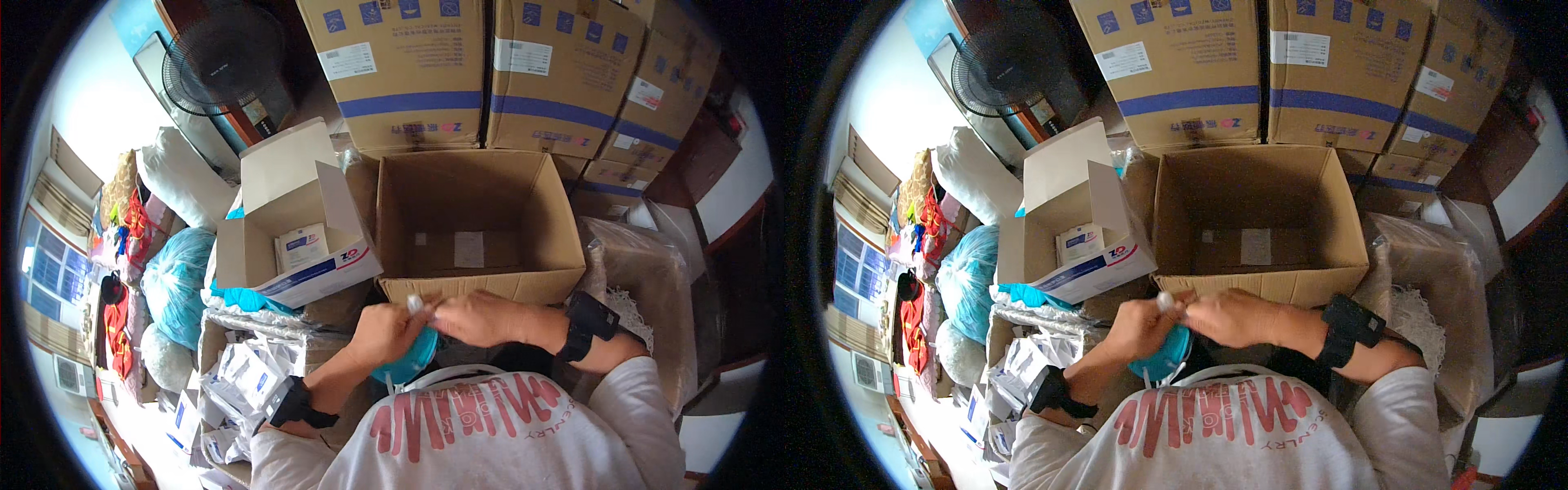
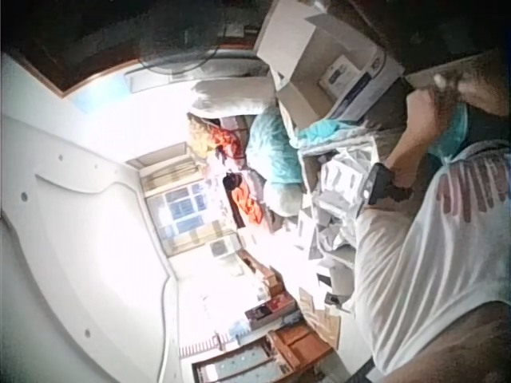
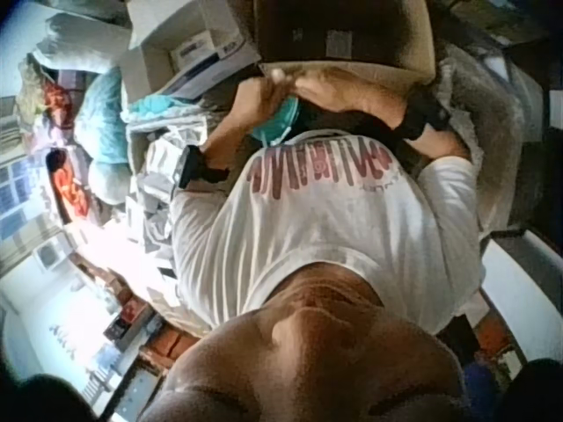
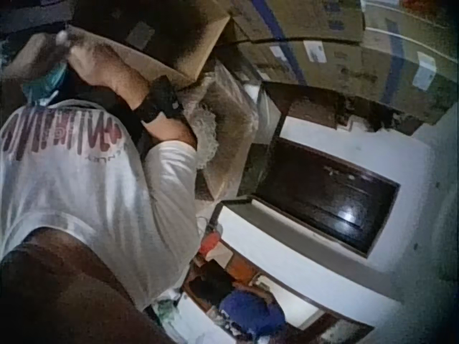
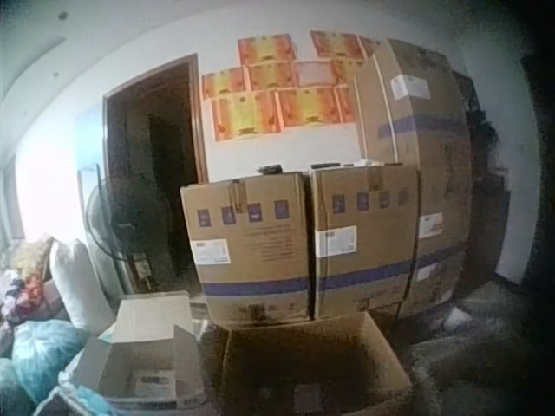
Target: The person is removing face masks from their individual paper packaging and placing the masks into a cardboard box for shipping or storage.
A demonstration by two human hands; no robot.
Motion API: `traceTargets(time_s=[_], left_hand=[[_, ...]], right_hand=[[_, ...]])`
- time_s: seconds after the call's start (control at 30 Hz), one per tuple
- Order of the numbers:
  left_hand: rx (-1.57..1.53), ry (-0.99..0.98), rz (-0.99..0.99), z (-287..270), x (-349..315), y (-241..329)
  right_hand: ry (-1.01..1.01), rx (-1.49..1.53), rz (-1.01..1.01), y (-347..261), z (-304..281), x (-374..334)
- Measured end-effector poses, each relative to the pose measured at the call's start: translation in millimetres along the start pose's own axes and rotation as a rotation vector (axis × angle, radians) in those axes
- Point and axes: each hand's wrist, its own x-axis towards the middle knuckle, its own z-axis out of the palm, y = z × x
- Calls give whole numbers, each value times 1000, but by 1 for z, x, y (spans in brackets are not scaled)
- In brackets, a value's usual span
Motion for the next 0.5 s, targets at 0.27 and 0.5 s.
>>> traceTargets(time_s=[0.27, 0.5], left_hand=[[-548, -409, 193, 29, -33, 3], [-107, -355, 482, 0, -12, 21]], right_hand=[[-636, 146, 45, -10, -23, -32], [-760, 317, 187, -18, -58, -54]])
